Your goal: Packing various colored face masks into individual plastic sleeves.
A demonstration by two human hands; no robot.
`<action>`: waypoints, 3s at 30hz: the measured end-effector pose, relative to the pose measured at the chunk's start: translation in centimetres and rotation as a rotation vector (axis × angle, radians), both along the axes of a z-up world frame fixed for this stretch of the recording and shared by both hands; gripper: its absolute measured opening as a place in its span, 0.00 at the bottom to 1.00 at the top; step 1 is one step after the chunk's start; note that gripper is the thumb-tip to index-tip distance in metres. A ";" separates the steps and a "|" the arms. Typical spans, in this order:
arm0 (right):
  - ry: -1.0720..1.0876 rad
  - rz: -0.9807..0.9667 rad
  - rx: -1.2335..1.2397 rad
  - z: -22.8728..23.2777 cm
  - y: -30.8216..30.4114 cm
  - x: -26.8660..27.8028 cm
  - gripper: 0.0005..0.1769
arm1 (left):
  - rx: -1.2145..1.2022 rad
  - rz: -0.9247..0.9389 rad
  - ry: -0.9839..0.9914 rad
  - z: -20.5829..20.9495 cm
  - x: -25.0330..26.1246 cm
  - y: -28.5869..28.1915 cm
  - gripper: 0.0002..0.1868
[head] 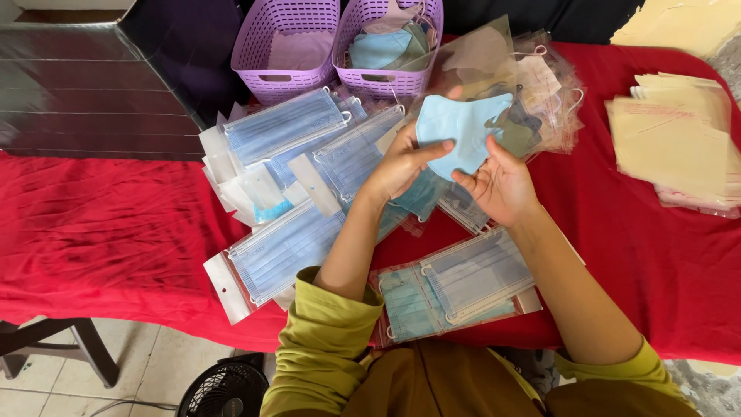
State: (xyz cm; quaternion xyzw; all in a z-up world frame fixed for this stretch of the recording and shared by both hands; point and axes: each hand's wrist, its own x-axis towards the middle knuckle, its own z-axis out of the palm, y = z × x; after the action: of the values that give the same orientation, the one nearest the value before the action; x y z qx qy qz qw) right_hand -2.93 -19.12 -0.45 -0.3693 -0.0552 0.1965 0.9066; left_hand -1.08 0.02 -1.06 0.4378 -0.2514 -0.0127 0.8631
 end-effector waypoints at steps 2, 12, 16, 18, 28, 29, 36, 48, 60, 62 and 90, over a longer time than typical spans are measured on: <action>-0.019 -0.014 0.023 -0.3 -0.1 -0.2 0.23 | 0.014 -0.017 0.043 -0.7 0.3 -0.1 0.17; -0.130 -0.174 -0.186 -2.6 0.6 0.7 0.05 | -0.048 0.025 0.136 1.9 -0.3 0.5 0.12; -0.115 -0.225 -0.147 -3.3 0.2 1.1 0.06 | 0.137 0.098 0.058 2.6 -0.8 0.0 0.10; -0.115 -0.248 -0.104 -4.3 -0.3 1.9 0.07 | 0.243 0.096 0.050 3.2 -1.5 -0.2 0.13; -0.113 -0.256 -0.101 0.8 1.7 -1.2 0.09 | 0.193 0.150 0.111 7.3 -4.6 0.3 0.12; -0.121 -0.271 -0.110 1.0 1.8 -1.5 0.08 | 0.121 0.168 0.117 7.2 -4.5 0.1 0.10; -0.114 -0.352 -0.138 -0.2 1.9 -0.9 0.09 | 0.126 0.207 0.110 4.3 -2.4 -1.1 0.09; -0.117 -0.368 -0.086 -3.3 0.4 1.5 0.10 | 0.090 0.170 0.212 -1.4 1.4 -2.4 0.18; -0.168 -0.446 -0.346 -1.2 1.1 0.0 0.16 | -0.037 0.275 0.311 1.5 0.2 -1.4 0.38; -0.221 -0.413 -0.400 -1.9 0.9 0.1 0.25 | -0.099 0.254 0.297 3.1 -1.0 -1.0 0.39; -0.923 -0.752 -1.547 -0.3 -9.6 4.0 0.25 | 1.736 0.979 -0.137 4.2 19.8 3.9 0.27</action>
State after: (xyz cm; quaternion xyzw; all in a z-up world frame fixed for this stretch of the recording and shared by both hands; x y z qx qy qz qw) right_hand 1.07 -28.73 -0.76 -0.8966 -0.1393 -0.2875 0.3066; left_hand 18.76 3.90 3.09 0.9720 0.0041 0.1903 0.1380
